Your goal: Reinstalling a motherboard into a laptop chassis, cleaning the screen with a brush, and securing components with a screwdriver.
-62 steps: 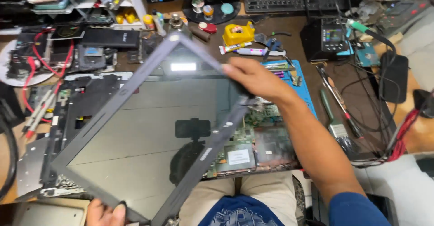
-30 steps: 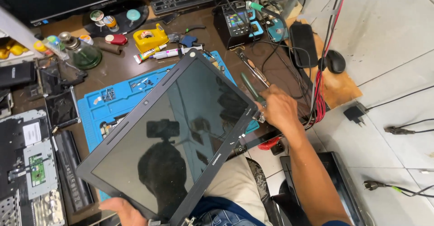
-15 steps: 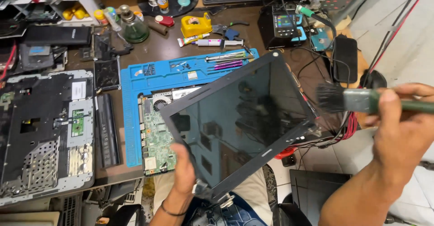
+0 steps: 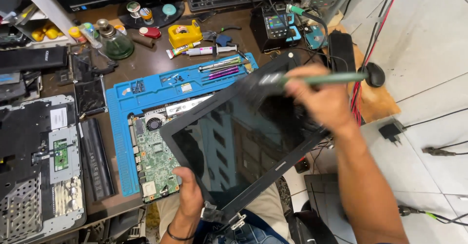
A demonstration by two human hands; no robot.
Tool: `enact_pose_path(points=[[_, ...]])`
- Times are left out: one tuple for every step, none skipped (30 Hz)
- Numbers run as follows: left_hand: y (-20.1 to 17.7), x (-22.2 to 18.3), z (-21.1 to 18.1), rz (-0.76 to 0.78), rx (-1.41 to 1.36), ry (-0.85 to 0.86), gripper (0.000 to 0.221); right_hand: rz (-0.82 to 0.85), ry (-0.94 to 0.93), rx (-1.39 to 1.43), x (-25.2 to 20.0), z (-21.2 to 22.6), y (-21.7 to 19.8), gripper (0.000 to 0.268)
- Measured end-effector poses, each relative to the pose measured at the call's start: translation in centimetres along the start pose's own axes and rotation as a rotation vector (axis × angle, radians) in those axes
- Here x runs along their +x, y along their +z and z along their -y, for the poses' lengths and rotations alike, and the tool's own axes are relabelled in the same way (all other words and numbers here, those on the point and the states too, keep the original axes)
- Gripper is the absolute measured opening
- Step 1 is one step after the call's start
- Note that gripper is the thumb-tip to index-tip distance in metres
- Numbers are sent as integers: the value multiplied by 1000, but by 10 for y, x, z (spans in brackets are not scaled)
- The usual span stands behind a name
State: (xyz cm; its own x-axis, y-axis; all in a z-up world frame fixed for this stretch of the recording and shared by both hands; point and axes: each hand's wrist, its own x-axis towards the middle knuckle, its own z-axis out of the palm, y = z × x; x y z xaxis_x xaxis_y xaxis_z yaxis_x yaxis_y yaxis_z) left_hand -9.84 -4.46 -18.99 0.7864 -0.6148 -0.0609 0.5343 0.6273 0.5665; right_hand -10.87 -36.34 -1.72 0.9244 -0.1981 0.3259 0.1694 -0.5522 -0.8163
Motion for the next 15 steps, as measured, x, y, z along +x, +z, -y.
enact_pose_path(points=[[-1,-1,-4,-32,67,8,95,-165,-56,-163,5,-15,-17,16],[-2,-3,-7,-63,134,16,99,-329,-112,-327,9,-30,-35,14],[-13,-2,-3,-59,134,19,99,-332,-117,-329,5,-25,-38,14],[-24,-2,2,-194,336,18,91,-446,-253,-658,0,-22,-40,13],[-35,-2,6,-332,539,14,83,-545,-390,-983,-4,-18,-42,16],[-28,0,4,-331,539,17,83,-547,-392,-983,-8,-3,-29,16],[-20,0,3,-293,471,40,84,-512,-448,-995,-16,13,-17,12],[-13,0,3,-255,403,63,86,-477,-504,-1006,-23,28,-4,10],[-10,4,8,-252,403,55,86,-477,-497,-1010,-34,30,14,10],[-8,8,12,-237,441,91,85,-342,-625,-876,-44,34,33,9],[-6,12,16,-221,480,134,84,-210,-754,-732,-53,37,52,10],[-10,16,21,-219,480,135,84,-212,-754,-734,-61,51,65,10],[-14,19,26,-281,552,21,78,-41,-777,-466,-70,65,78,17],[-19,22,32,-341,622,-94,91,127,-786,-195,-79,79,92,25],[-6,23,25,-337,626,-97,91,121,-784,-197,-72,65,80,25]])
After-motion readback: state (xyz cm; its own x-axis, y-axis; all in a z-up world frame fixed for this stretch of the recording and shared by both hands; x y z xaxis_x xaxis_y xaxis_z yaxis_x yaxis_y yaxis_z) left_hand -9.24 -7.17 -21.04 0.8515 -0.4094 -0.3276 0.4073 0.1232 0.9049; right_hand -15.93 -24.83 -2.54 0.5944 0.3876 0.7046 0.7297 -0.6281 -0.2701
